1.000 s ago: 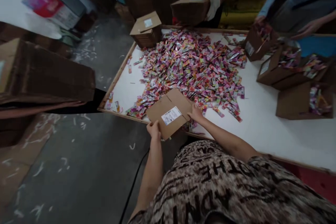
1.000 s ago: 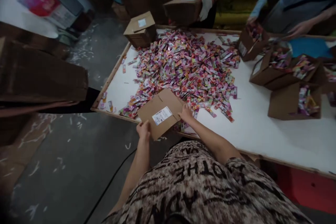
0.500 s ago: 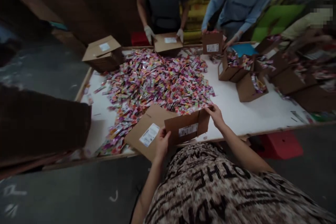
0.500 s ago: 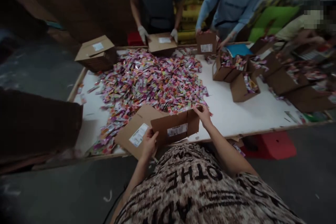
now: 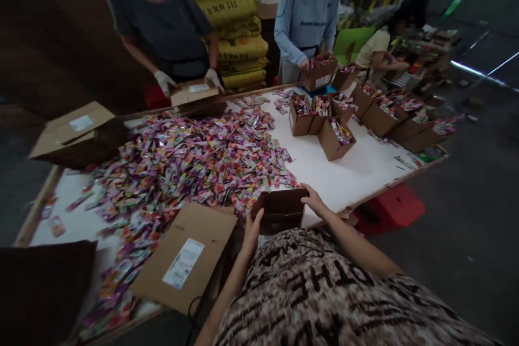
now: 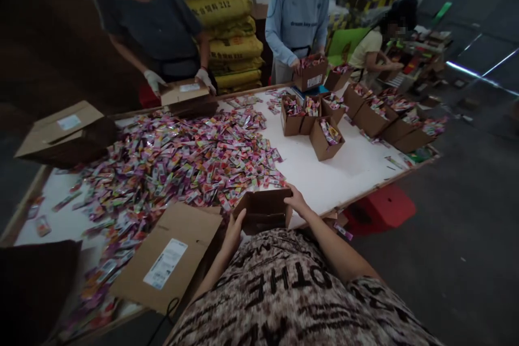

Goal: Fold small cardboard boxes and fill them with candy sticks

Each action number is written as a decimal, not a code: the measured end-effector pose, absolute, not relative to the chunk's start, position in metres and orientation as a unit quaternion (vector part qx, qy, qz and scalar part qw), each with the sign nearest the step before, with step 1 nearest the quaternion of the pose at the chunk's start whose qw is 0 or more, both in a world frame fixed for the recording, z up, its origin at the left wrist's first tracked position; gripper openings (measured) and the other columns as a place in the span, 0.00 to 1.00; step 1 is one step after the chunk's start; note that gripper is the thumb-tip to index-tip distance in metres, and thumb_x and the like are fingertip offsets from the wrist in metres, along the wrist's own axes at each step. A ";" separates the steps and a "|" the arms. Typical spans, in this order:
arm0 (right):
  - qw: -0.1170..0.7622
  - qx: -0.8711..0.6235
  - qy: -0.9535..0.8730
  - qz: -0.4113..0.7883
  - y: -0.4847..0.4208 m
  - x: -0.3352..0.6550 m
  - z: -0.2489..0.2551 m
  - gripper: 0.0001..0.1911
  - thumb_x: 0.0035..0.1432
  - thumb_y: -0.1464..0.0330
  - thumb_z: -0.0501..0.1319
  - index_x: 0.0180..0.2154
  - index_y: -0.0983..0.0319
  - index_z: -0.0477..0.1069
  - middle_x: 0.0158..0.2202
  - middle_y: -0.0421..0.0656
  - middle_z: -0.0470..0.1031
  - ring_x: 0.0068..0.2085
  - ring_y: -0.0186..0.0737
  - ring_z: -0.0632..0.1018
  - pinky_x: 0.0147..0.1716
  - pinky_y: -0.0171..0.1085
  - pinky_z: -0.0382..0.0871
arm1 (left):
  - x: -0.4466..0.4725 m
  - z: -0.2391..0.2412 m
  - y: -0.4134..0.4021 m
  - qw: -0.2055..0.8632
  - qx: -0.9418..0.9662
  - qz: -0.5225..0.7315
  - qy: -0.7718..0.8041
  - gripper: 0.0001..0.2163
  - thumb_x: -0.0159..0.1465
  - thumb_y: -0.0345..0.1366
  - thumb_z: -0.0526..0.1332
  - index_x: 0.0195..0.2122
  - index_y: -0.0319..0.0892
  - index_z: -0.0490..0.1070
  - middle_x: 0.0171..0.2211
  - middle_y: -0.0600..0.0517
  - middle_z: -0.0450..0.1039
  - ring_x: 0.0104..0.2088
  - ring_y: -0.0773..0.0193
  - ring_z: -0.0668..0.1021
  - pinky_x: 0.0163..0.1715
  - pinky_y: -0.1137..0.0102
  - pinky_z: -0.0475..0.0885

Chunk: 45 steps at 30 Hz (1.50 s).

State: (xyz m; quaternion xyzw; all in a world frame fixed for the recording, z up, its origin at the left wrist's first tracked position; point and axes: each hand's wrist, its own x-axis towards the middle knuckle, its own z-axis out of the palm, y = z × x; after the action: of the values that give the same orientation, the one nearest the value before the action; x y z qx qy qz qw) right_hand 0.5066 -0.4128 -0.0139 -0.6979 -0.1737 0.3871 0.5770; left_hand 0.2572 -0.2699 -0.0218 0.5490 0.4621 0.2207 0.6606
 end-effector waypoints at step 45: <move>0.203 -0.705 -0.610 0.300 -0.373 0.462 -0.029 0.10 0.58 0.71 0.62 0.29 0.59 0.81 0.38 0.49 0.79 0.46 0.50 0.74 0.51 0.48 0.69 | 0.313 -0.003 -0.275 0.316 0.906 -0.040 0.278 0.10 0.64 0.29 0.59 0.36 0.41 0.81 0.43 0.38 0.78 0.52 0.44 0.71 0.58 0.46 0.55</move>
State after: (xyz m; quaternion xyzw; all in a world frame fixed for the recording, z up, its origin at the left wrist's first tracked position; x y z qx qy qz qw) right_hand 0.4618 -0.3731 -0.0291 -0.7052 -0.6097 0.2998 0.2029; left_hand 0.3128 -0.2745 -0.0035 0.9061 0.2782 -0.0403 0.3161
